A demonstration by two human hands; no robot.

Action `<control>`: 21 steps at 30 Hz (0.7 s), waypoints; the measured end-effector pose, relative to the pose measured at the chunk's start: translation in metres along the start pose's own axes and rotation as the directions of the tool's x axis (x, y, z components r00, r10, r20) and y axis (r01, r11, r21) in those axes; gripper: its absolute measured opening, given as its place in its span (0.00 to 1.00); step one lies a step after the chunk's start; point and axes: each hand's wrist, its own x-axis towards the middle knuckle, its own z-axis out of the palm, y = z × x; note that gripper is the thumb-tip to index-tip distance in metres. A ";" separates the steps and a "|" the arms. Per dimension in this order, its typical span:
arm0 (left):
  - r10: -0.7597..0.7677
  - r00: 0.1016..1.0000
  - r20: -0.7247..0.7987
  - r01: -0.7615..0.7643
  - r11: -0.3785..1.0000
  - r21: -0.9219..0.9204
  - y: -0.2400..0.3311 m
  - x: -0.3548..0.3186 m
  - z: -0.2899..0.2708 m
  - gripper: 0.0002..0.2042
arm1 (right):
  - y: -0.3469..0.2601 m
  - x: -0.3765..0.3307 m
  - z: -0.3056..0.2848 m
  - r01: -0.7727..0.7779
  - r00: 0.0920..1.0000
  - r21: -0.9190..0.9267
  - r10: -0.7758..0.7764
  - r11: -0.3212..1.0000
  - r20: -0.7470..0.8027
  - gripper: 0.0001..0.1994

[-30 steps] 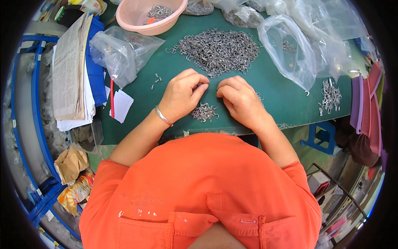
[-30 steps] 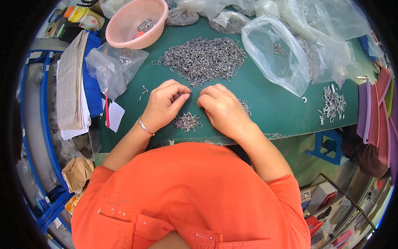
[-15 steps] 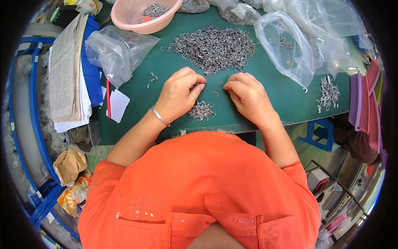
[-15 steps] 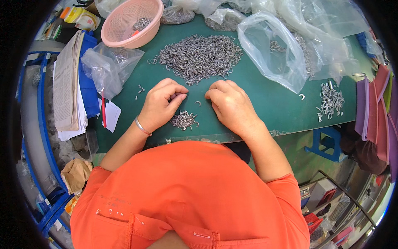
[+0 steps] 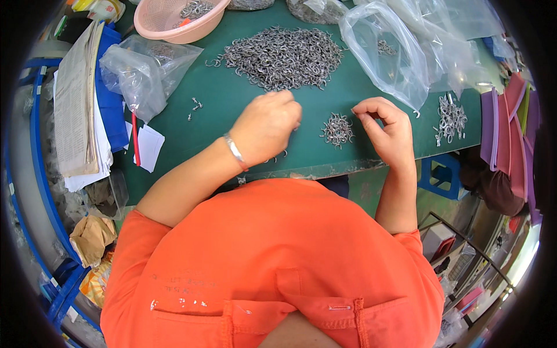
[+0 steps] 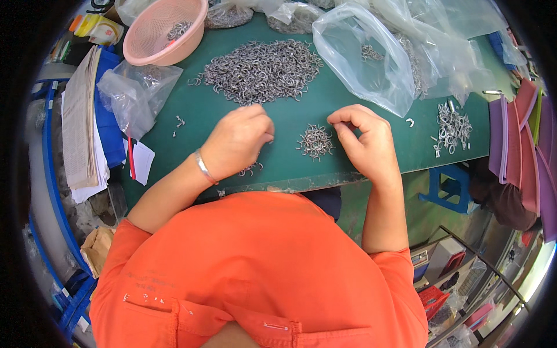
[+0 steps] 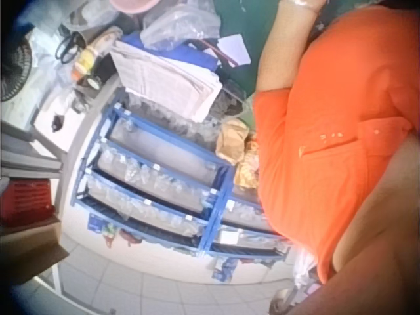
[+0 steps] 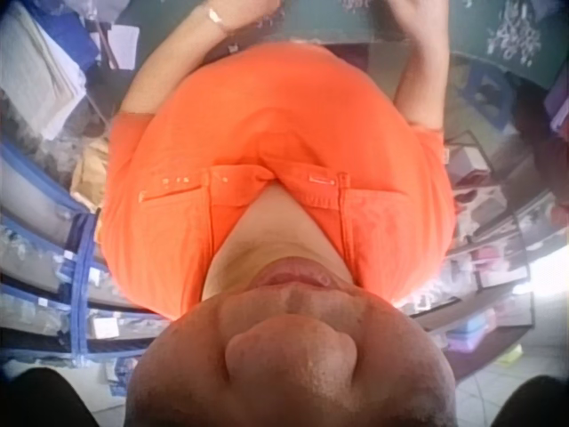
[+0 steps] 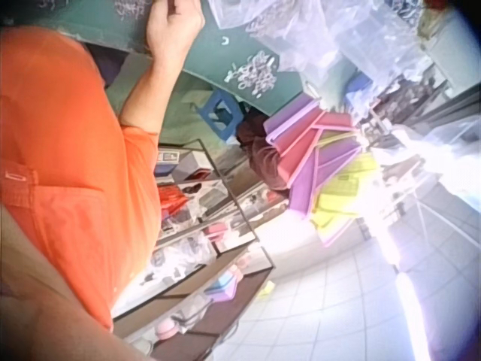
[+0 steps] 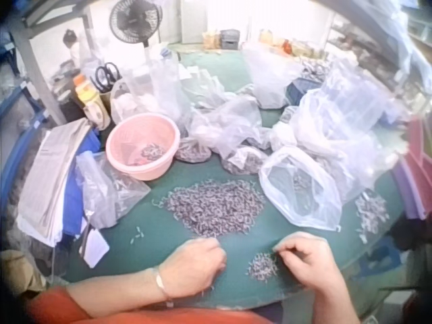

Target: The person sorts metal hooks from a pile on the workstation by hand, separating them into smaller groups and placing some into a pink container.

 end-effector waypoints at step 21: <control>-0.012 0.997 -0.081 0.000 0.990 -0.144 0.015 0.014 0.010 0.06 | -0.012 -0.002 0.014 0.030 0.999 0.014 -0.030 0.999 0.021 0.05</control>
